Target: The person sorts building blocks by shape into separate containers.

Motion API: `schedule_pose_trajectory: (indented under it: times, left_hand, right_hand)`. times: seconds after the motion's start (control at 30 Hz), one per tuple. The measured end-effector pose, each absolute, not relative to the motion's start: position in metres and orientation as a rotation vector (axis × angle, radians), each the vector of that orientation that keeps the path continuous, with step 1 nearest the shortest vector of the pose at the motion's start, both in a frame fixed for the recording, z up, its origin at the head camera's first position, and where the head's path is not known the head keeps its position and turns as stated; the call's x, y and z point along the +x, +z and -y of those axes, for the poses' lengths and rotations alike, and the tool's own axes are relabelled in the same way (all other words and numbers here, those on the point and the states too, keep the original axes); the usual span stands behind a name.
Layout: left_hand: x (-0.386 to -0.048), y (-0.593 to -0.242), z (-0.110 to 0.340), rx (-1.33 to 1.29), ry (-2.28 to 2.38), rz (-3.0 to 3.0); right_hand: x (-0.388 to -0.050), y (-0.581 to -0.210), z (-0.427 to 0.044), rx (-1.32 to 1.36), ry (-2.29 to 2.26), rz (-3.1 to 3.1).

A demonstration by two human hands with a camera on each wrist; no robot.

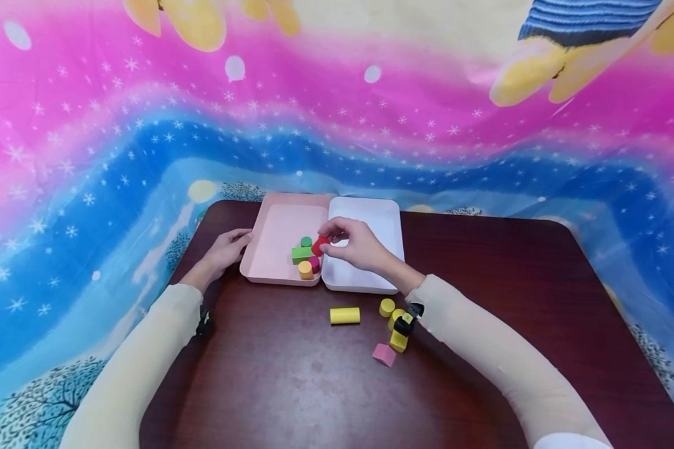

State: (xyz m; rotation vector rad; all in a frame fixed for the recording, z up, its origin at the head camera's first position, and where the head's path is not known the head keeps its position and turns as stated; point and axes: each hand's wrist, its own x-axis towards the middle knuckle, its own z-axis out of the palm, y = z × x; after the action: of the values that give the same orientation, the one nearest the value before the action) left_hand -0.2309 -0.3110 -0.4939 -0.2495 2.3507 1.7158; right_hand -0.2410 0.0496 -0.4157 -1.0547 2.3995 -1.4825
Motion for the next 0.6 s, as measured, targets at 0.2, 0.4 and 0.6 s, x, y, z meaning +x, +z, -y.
schedule_pose_trajectory:
  times: [0.2,0.4,0.6]
  left_hand:
    - [-0.23,-0.491,0.311,-0.26,1.707,-2.361]
    - [-0.23,-0.492,0.31,-0.245,1.713,-2.365]
    - [-0.231,-0.494,0.31,-0.258,1.721,-2.358]
  right_hand:
    - [-0.247,-0.416,-0.04,-1.026,-1.517,-2.359]
    - [-0.254,-0.419,-0.028,-1.028,-1.5,-2.375]
    - [-0.259,-0.422,-0.013,-1.005,-1.473,-2.396]
